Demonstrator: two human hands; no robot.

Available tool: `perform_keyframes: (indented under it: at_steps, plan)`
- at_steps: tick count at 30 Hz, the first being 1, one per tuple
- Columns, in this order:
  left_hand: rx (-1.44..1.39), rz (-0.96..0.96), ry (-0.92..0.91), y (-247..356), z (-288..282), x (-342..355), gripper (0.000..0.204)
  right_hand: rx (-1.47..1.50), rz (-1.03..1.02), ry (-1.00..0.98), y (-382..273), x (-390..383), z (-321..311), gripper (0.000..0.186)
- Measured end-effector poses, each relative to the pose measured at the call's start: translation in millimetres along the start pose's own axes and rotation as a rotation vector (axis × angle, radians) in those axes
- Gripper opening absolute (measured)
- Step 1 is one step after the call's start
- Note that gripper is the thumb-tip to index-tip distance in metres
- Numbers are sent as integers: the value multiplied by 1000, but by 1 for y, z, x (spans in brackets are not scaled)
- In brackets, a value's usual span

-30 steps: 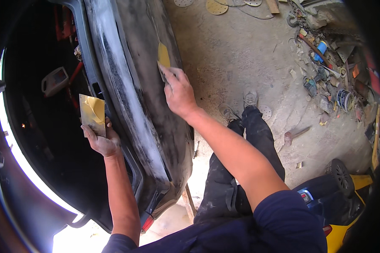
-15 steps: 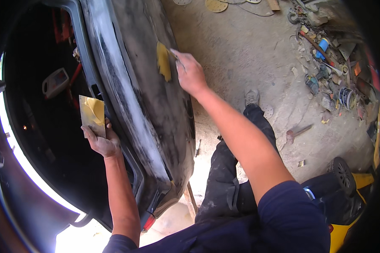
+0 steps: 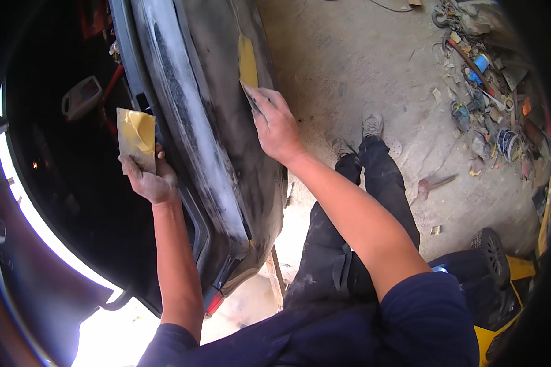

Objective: The person applies yellow body filler to the rear bumper of a black car using a spreader and a sanding block. They repeatedly spread and smooth the filler across the bumper surface. The person then walks to a yellow car and picks up a power tool near the open hood.

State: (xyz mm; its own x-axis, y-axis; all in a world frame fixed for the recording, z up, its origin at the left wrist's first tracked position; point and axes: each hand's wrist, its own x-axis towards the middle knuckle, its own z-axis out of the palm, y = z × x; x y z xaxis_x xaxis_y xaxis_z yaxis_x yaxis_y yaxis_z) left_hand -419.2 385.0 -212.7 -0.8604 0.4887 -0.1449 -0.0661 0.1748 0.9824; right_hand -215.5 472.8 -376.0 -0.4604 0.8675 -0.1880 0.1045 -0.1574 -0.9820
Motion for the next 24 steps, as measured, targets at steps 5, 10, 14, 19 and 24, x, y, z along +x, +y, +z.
perform_keyframes:
  at_steps: [5,10,14,19,24]
  plan:
    - [-26,15,-4,-5,-5,6,56,73,90,-144,-28,-45,-34,50]
    - [-84,-26,1,-7,-9,9,57,-114,-150,-178,-68,-93,-47,51]
    - [-90,-42,-37,-3,-9,7,56,-464,-537,-330,-71,-102,-56,50]
    - [-154,-10,-56,-3,-7,5,56,-582,-837,-451,-49,-70,-66,41]
    - [-194,31,-60,-6,-9,2,55,-586,-1076,-528,-28,-22,-64,44]
